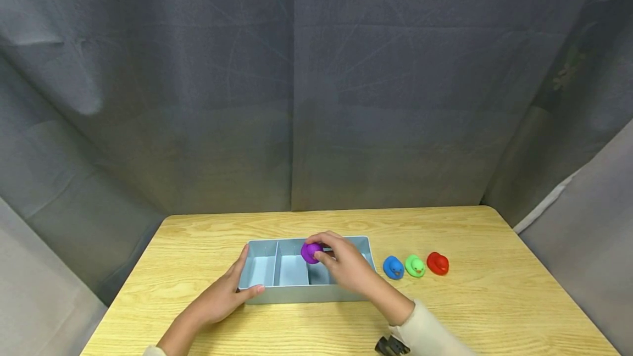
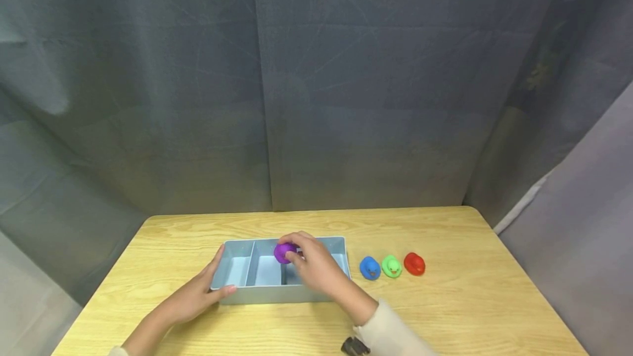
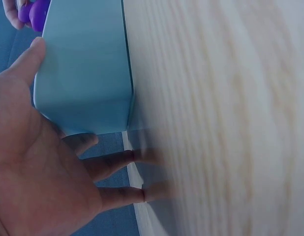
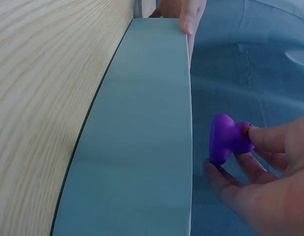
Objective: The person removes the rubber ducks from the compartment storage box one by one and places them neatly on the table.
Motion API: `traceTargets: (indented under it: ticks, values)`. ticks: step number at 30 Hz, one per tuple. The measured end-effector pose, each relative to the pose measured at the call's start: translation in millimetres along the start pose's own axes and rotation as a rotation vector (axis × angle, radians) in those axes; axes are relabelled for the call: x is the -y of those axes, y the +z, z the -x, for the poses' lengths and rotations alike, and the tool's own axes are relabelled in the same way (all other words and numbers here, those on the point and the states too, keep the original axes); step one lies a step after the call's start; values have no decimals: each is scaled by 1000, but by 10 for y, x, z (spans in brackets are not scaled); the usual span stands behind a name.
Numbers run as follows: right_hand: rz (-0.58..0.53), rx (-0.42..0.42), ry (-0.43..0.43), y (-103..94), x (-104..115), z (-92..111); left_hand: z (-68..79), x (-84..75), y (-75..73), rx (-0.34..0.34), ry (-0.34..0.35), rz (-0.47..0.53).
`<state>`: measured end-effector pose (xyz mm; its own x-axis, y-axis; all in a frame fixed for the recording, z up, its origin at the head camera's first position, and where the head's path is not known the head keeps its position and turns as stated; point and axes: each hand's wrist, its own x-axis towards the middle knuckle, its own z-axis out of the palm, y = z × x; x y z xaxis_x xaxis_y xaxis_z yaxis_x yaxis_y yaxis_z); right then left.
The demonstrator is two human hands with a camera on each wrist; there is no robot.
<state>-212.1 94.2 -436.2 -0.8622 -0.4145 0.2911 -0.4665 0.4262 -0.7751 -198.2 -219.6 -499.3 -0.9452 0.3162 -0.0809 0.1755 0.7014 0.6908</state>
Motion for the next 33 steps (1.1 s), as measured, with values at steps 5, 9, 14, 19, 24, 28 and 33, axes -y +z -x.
traceTargets:
  ticks: [5, 9, 14, 19, 24, 28, 33]
  values:
    - [-27, -10, 7, -96, -83, 91, 4, -1, -5, 11, -1, -4]
    - [-54, -18, 22, -193, -145, 168, 7, -10, -15, 16, -4, -7]
    - [-43, -29, 35, -310, -203, 253, 10, -24, -27, 13, -4, -13]
    - [-18, -46, 28, -400, -286, 326, 10, -24, -27, 14, -5, -12]
    - [-22, -43, 26, -515, -340, 410, 9, -24, -21, 17, -8, -9]
    - [-31, -56, 33, -621, -379, 489, 12, -30, -17, 17, -9, -8]
    - [-51, -70, 28, -758, -452, 591, 11, -29, -15, 15, -7, -11]
